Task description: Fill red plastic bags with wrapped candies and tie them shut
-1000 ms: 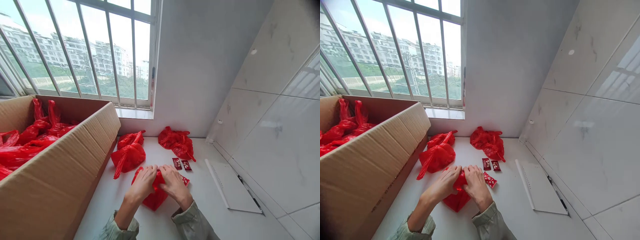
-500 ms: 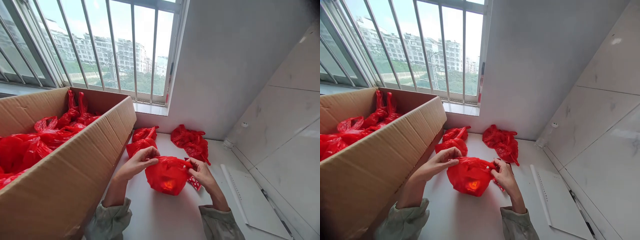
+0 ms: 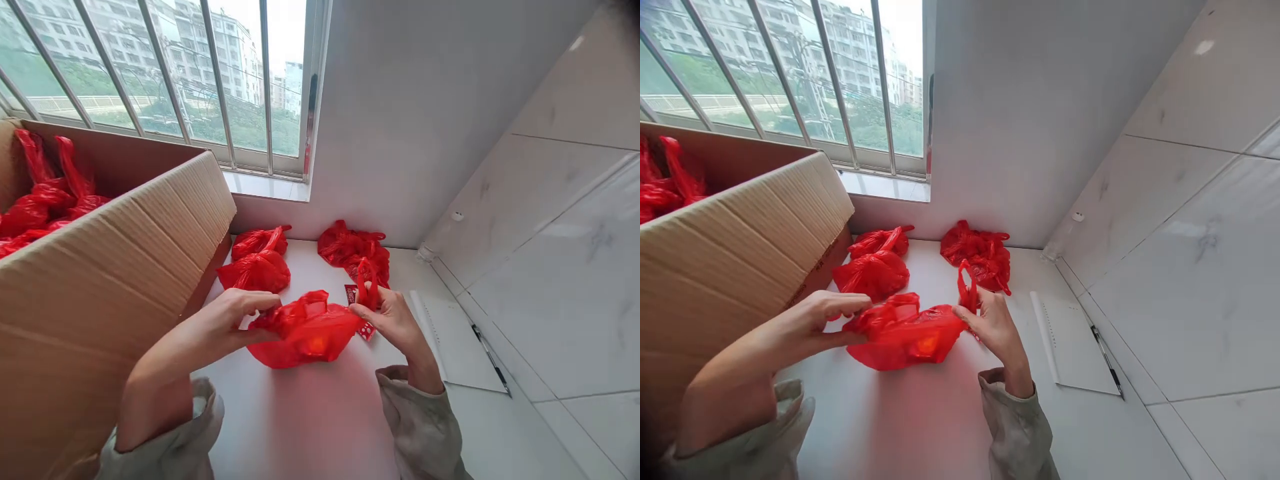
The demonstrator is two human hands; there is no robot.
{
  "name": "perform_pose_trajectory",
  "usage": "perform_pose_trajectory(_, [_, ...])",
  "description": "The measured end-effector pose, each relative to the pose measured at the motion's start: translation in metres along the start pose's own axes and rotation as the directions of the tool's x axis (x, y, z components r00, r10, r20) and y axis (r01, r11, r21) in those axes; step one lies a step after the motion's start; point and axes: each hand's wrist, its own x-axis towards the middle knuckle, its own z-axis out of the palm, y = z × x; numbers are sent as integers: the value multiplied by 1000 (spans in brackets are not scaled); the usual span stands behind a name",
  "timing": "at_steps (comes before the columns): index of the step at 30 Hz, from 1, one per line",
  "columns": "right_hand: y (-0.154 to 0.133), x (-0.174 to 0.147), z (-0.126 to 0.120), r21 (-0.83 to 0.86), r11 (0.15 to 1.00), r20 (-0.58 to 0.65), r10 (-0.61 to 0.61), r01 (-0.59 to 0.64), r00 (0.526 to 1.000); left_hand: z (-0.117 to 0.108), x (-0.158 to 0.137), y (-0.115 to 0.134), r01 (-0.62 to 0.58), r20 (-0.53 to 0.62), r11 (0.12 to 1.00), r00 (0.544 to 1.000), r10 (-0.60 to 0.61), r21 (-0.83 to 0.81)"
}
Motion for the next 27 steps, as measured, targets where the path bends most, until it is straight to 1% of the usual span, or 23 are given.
perform_pose_trajectory(1, [0, -3, -6, -3, 1000, -3, 18, -18, 1000, -2, -4, -5, -7, -60, 1000, 998, 5, -24])
perform_pose_trajectory(2, [-1, -6, -12, -11, 1000, 3, 28, -28, 1000, -4, -8, -7, -17, -70, 999, 997, 15, -35])
perform_pose_trajectory(3, [-2, -9, -17, -27, 999, 7, 32, -31, 999, -5, -10, -6, -23, -46, 999, 999, 20, -46])
perform_pose_trajectory(4, [-4, -13, -22, -44, 999, 3, 29, -29, 1000, -6, -11, -2, -30, 3, 999, 1000, 30, -42])
perform_pose_trajectory(6, [-8, -22, -30, -70, 997, -24, 19, -21, 1000, -8, -10, 12, -62, 102, 998, 993, 64, -22])
perform_pose_trajectory(7, [-10, -27, -34, -72, 997, -37, 14, -17, 999, -9, -9, 20, -84, 115, 996, 990, 86, -25])
perform_pose_trajectory(10, [-13, -39, -45, -42, 999, -9, -12, 12, 1000, -14, -7, 41, -130, 68, 988, 988, 135, -84])
perform_pose_trajectory(12, [-13, -44, -50, -66, 996, 27, -51, 53, 998, -16, -7, 49, -136, 2, 982, 991, 137, -130])
perform_pose_trajectory(13, [-13, -45, -51, -104, 991, 21, -83, 84, 996, -17, -8, 51, -137, -53, 980, 990, 131, -146])
perform_pose_trajectory(14, [-14, -47, -51, -165, 979, 2, -120, 119, 993, -18, -8, 53, -140, -124, 980, 985, 123, -143])
perform_pose_trajectory(16, [-19, -51, -48, -331, 929, -104, -209, 164, 972, -18, -11, 54, -133, -299, 988, 949, 104, -79])
perform_pose_trajectory(17, [-24, -54, -46, -421, 892, -180, -260, 165, 949, -18, -12, 55, -112, -385, 993, 918, 93, -29])
perform_pose_trajectory(19, [-38, -63, -38, -571, 808, -307, -375, 146, 875, -16, -17, 56, -41, -511, 997, 857, 66, 60])
perform_pose_trajectory(20, [-46, -67, -34, -617, 775, -349, -426, 138, 835, -15, -20, 57, 1, -547, 997, 837, 38, 71])
perform_pose_trajectory(21, [-54, -72, -29, -643, 751, -365, -473, 150, 802, -13, -23, 58, 48, -565, 997, 825, -10, 52])
perform_pose_trajectory(22, [-61, -75, -24, -655, 732, -352, -514, 186, 783, -12, -27, 59, 93, -567, 996, 821, -72, 9])
perform_pose_trajectory(24, [-70, -77, -11, -637, 706, -266, -578, 309, 772, -10, -31, 63, 144, -553, 981, 811, -192, -131])
perform_pose_trajectory(26, [-72, -73, 3, -577, 689, -153, -619, 439, 771, -9, -32, 68, 130, -525, 954, 811, -259, -271])
perform_pose_trajectory(27, [-70, -68, 11, -544, 688, -88, -616, 480, 783, -9, -31, 70, 100, -512, 941, 818, -262, -323])
